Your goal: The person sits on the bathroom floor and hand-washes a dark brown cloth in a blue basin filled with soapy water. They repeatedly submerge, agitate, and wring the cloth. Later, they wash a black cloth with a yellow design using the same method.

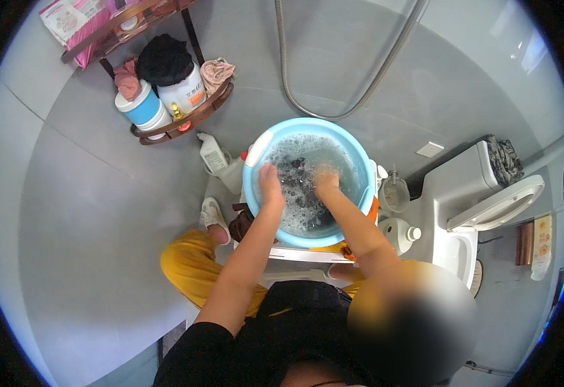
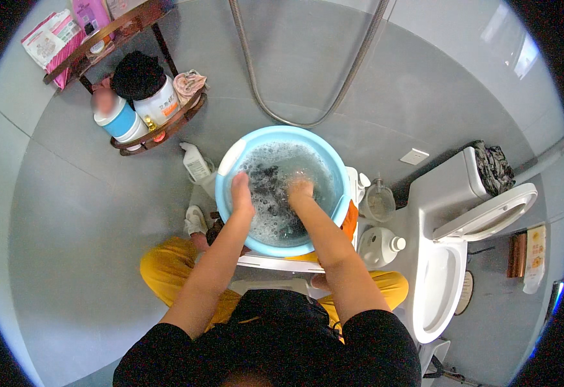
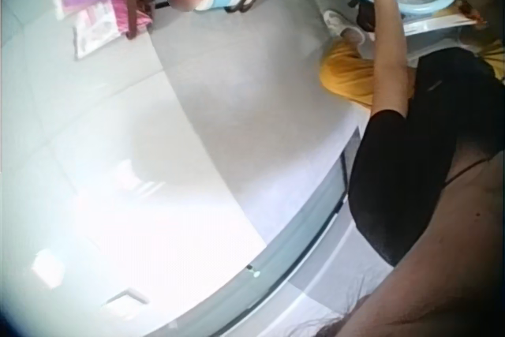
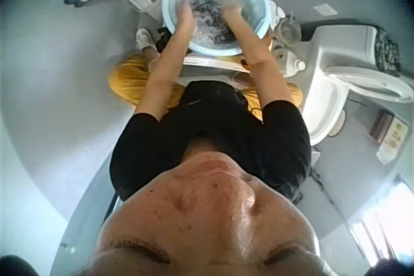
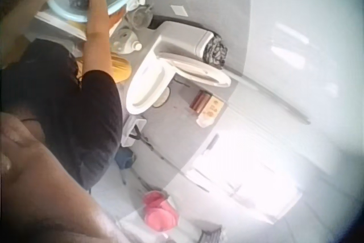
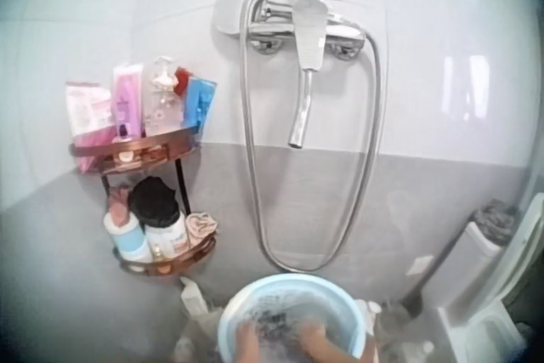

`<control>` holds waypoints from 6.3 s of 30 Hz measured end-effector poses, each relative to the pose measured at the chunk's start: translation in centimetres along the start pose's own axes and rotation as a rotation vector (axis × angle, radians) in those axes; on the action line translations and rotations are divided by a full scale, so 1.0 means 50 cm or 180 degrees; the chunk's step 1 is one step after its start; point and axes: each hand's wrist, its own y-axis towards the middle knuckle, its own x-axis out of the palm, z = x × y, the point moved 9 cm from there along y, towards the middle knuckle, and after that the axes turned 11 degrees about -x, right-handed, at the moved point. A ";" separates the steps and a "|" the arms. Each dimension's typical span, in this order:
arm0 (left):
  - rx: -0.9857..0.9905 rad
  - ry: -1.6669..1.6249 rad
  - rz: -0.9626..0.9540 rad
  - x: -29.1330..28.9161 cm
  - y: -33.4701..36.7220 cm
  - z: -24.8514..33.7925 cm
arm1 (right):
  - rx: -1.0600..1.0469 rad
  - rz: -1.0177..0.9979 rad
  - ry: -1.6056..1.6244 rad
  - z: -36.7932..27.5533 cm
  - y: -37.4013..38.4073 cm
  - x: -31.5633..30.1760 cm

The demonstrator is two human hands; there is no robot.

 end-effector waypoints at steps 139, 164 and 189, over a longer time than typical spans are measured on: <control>0.0214 0.4337 -0.0176 0.126 -0.064 0.089 | 0.0253 -0.0718 0.2467 0.074 -0.085 -0.122; -0.0417 -0.0065 -0.1134 0.156 -0.083 0.214 | -0.0059 0.2016 0.4767 0.215 -0.184 -0.380; -0.1365 -0.0140 -0.0231 0.089 -0.074 0.037 | 0.0378 -0.0024 0.1604 0.072 -0.067 -0.100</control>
